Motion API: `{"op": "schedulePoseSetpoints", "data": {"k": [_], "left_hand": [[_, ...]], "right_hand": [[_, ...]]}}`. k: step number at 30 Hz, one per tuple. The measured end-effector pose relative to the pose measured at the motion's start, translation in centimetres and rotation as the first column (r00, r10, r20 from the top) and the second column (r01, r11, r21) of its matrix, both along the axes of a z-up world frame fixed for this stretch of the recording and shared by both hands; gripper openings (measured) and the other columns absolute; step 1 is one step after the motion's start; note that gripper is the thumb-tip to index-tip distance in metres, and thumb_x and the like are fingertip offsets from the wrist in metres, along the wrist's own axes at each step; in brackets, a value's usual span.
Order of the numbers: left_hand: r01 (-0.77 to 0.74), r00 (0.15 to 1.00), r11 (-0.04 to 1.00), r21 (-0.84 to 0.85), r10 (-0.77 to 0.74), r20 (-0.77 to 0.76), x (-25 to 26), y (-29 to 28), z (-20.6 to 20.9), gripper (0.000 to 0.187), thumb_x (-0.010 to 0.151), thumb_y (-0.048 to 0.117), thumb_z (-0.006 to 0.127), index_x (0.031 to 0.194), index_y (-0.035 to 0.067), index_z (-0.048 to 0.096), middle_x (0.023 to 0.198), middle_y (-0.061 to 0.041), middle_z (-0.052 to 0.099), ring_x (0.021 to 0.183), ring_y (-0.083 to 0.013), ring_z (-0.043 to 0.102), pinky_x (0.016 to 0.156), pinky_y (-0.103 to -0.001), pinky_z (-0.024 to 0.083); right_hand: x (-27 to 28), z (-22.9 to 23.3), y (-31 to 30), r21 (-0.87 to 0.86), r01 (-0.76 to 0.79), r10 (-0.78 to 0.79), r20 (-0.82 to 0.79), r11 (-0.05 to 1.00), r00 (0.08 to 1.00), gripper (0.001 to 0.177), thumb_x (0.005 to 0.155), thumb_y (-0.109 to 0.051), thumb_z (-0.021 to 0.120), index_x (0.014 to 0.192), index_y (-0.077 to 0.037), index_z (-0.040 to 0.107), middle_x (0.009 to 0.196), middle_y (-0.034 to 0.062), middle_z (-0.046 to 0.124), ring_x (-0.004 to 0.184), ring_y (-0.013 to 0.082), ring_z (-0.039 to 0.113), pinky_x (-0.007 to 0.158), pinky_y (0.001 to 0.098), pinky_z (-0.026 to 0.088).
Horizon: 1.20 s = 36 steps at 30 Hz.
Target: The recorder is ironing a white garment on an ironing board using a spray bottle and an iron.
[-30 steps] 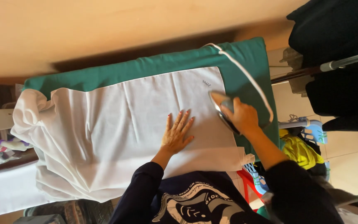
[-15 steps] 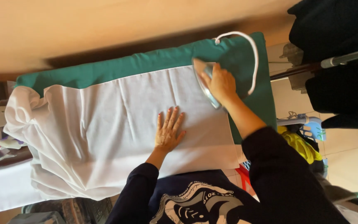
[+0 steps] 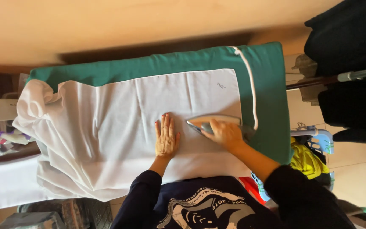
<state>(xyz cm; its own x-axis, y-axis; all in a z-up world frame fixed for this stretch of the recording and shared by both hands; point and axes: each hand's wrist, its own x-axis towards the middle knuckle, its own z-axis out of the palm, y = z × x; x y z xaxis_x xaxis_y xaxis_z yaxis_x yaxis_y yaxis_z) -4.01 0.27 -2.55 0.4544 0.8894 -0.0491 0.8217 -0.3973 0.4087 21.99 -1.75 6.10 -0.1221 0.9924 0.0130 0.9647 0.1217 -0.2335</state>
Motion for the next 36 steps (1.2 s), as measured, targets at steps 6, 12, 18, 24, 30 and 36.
{"op": "schedulePoseSetpoints", "data": {"k": [6, 12, 18, 24, 30, 36], "left_hand": [[-0.022, 0.998, 0.999, 0.034, 0.020, 0.067, -0.3, -0.2, -0.7, 0.070, 0.097, 0.025, 0.053, 0.155, -0.007, 0.030, 0.167, -0.023, 0.021, 0.157, -0.0353, 0.015, 0.127, -0.057, 0.009], [-0.035, 0.997, 0.998, 0.049, 0.032, 0.076, -1.0, -0.2, -1.2, 0.066, 0.098, 0.022, 0.052, 0.154, -0.007, 0.033, 0.167, -0.023, 0.024, 0.157, -0.0369, 0.018, 0.128, -0.056, 0.012], [-0.101, 0.992, 0.990, 0.101, 0.093, 0.085, -4.4, 1.9, -1.3, 0.065, 0.097, 0.025, 0.053, 0.152, -0.005, 0.037, 0.166, -0.019, 0.025, 0.157, -0.0352, 0.019, 0.127, -0.058, 0.012], [-0.130, 0.991, 0.985, 0.116, 0.133, -0.010, -6.4, 3.3, -1.5, 0.065, 0.098, 0.026, 0.052, 0.154, -0.005, 0.036, 0.167, -0.018, 0.026, 0.157, -0.0347, 0.017, 0.126, -0.060, 0.007], [-0.141, 0.989, 0.984, 0.107, 0.144, -0.021, -6.3, 3.3, -1.6, 0.065, 0.099, 0.029, 0.050, 0.154, -0.003, 0.036, 0.167, -0.017, 0.026, 0.157, -0.0332, 0.017, 0.126, -0.060, 0.007], [-0.138, 0.987, 0.987, 0.086, 0.145, -0.073, -6.3, 3.3, -1.3, 0.063, 0.099, 0.029, 0.047, 0.153, -0.001, 0.037, 0.166, -0.015, 0.027, 0.157, -0.0311, 0.017, 0.126, -0.059, 0.007]], "right_hand": [[-1.5, -0.9, 13.7, 0.072, 0.028, -0.034, 0.073, 0.997, 0.997, 0.055, 0.090, -0.057, 0.071, 0.098, -0.002, 0.066, 0.063, 0.0162, 0.067, 0.054, 0.0333, 0.067, 0.049, 0.0461, 0.052], [-3.4, -1.3, 19.8, 0.055, 0.200, -0.197, -0.068, 0.978, 0.978, 0.052, 0.088, -0.052, 0.074, 0.088, -0.001, 0.063, 0.071, 0.0230, 0.070, 0.067, 0.0402, 0.070, 0.060, 0.0494, 0.055], [-5.4, 0.0, 7.6, -0.084, 0.071, -0.081, -0.128, 0.994, 0.988, 0.046, 0.090, -0.046, 0.072, 0.100, -0.002, 0.063, 0.077, 0.0223, 0.070, 0.071, 0.0432, 0.068, 0.062, 0.0548, 0.052], [-5.1, -0.5, -1.7, -0.060, -0.086, 0.077, -0.143, 0.994, 0.987, 0.045, 0.084, -0.050, 0.074, 0.095, -0.008, 0.063, 0.068, 0.0152, 0.068, 0.057, 0.0366, 0.067, 0.050, 0.0491, 0.051], [-5.4, 0.2, 6.1, -0.103, -0.087, 0.093, 0.056, 0.991, 0.994, 0.051, 0.086, -0.059, 0.071, 0.094, -0.009, 0.065, 0.061, 0.0150, 0.066, 0.054, 0.0348, 0.067, 0.048, 0.0493, 0.052], [-4.0, -0.4, 19.7, 0.056, 0.100, -0.101, 0.020, 0.993, 0.995, 0.050, 0.088, -0.052, 0.075, 0.094, -0.003, 0.064, 0.071, 0.0203, 0.069, 0.065, 0.0401, 0.069, 0.055, 0.0522, 0.054]]}}
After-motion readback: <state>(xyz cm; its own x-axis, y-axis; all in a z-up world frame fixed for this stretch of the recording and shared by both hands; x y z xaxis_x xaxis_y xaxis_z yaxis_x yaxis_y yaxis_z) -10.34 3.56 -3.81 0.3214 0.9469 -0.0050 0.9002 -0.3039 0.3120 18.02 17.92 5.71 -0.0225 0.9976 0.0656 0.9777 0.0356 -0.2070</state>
